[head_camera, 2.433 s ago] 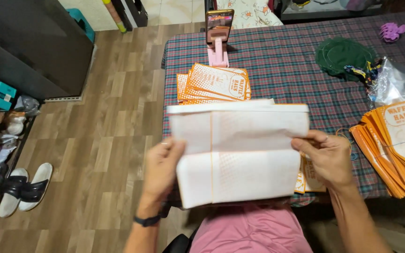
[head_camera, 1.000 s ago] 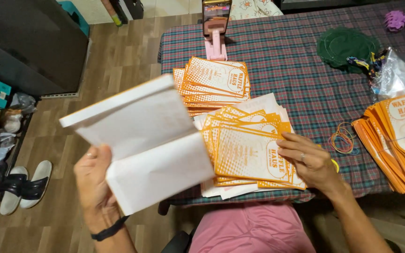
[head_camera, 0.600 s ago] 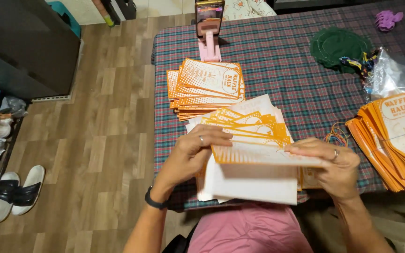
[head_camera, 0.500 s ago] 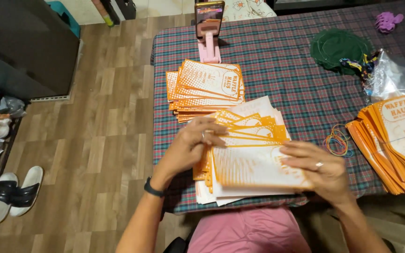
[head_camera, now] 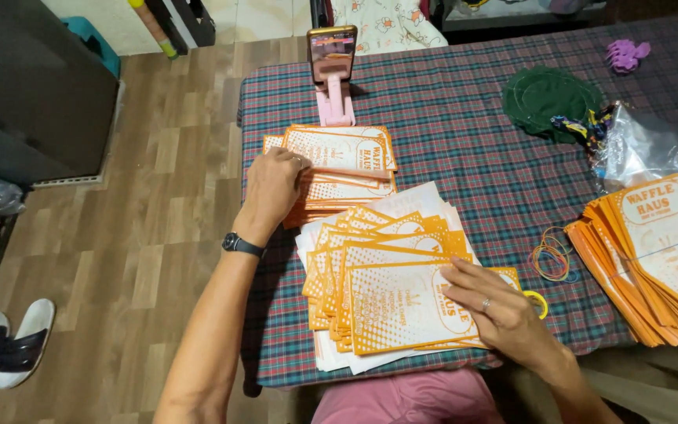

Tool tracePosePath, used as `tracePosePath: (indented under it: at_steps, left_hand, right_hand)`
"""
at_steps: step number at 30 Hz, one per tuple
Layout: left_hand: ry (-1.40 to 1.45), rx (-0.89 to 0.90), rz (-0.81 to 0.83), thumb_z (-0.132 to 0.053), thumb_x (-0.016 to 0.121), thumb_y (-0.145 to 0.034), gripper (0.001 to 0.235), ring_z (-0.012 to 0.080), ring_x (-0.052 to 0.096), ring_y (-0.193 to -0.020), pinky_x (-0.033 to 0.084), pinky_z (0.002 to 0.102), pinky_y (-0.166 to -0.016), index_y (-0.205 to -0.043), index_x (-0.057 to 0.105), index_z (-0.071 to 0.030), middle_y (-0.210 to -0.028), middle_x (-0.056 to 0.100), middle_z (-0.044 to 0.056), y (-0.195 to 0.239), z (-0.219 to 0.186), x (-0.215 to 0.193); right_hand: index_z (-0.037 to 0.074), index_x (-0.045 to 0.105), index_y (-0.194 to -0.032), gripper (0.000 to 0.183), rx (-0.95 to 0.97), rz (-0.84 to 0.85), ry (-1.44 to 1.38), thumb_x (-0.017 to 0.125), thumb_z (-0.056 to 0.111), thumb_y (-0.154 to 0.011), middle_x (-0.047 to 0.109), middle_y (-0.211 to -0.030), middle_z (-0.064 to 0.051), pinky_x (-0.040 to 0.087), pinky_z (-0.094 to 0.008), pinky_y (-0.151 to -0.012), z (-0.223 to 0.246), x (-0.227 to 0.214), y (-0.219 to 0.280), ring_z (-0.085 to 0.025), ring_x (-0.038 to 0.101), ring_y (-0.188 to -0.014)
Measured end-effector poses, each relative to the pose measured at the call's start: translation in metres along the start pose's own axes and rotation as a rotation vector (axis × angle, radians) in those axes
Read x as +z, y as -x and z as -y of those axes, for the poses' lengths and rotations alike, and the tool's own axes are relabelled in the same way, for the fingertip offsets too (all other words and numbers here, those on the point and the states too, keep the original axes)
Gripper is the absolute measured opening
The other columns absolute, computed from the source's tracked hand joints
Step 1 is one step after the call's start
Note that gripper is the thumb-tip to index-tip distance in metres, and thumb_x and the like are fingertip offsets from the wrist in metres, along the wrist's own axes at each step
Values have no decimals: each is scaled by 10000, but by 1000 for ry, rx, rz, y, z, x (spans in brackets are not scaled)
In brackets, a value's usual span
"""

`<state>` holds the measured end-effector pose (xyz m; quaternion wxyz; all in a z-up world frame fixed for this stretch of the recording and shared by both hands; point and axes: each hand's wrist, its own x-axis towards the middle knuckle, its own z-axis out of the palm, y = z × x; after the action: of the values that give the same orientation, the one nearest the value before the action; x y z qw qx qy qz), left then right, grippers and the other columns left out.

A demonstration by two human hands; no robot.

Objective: A person is inspecting, folding, and organizing paper waffle bags into neat stacks on a table.

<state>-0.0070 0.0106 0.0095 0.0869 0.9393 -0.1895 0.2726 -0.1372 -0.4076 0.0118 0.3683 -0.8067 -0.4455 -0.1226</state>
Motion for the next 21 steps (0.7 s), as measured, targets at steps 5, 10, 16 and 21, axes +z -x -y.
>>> tracePosePath:
  at_steps: [5,10,16,21]
  left_hand:
    - [105,-116,-151,-79,702,-916,187,271,633,-871,529,410,-635,-1071,736,-177,-921,713,-6,8,-45,-73]
    - [440,75,-235,53,613,-1010,99,322,652,-858,498,405,-768,-1087,651,4,-949,692,130,8,-104,-144]
    - [661,29,-208,58,646,-972,123,241,659,-837,507,343,-798,-1033,684,-42,-936,711,68,25,-134,-178]
    - [1540,-250,-202,-587,583,-1013,720,245,689,-954,611,322,-584,-1384,493,23,-1118,664,194,56,-128,-148]
  right_hand:
    - [31,756,-1123,296,89,-194,-45,658,-104,-878,726,-1262,-189,553,-466,-1065,15,-18,-44,-363,691,-1214]
    - [-93,521,-1397,468,173,-362,-220,649,-86,-947,513,-1514,-295,525,-412,-1183,35,-46,-88,-368,507,-1452]
    - [-35,743,-990,97,176,-294,-182,694,-83,-921,762,-940,-142,591,-277,-835,45,-49,-84,-205,747,-854]
    - [1,712,-942,191,472,-525,-308,849,-52,-821,719,-958,-86,562,-219,-851,34,-41,-53,-123,668,-872]
